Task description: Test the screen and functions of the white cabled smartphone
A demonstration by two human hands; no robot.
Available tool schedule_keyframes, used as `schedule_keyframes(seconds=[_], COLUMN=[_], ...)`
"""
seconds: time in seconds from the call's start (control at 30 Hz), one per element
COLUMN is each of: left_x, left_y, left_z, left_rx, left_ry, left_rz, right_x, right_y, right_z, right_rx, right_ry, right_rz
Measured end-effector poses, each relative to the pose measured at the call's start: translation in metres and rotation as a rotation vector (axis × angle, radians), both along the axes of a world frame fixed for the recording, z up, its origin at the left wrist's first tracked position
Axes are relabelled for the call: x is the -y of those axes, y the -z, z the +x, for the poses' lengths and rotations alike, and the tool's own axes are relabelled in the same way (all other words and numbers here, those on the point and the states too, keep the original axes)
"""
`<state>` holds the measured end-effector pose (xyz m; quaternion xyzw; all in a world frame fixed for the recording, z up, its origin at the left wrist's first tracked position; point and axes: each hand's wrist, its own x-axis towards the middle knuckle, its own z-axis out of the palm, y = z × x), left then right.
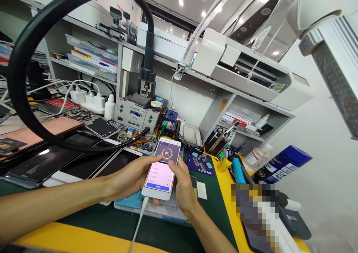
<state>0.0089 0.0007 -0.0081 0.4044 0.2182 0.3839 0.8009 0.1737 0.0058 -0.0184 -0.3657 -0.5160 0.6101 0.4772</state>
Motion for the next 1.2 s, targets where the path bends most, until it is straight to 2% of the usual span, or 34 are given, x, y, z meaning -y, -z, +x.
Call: schedule_keyframes(seconds=[0.23,0.53,0.83,1.2], left_x=[0.0021,0.001,0.0004,0.0008], left_y=[-0.0042,0.0001,0.002,-0.0005], left_z=[0.0007,0.0013,0.0011,0.0008], left_rx=[-0.029,-0.046,-0.008,-0.032], left_ry=[-0.017,-0.048,-0.009,-0.018], left_rz=[-0.009,0.032,0.025,0.027], right_x=[0.0012,0.0009,-0.0002,0.0009], right_y=[-0.0014,-0.0011,0.0001,-0.0077], right_z=[0.0009,0.0002,0.0013,-0.0011], right_rx=[0.038,0.049,0.048,0.151], right_ry=[-0.02,-0.032,-0.025,-0.021], right_rz=[0.022,0.03,0.04,0.066])
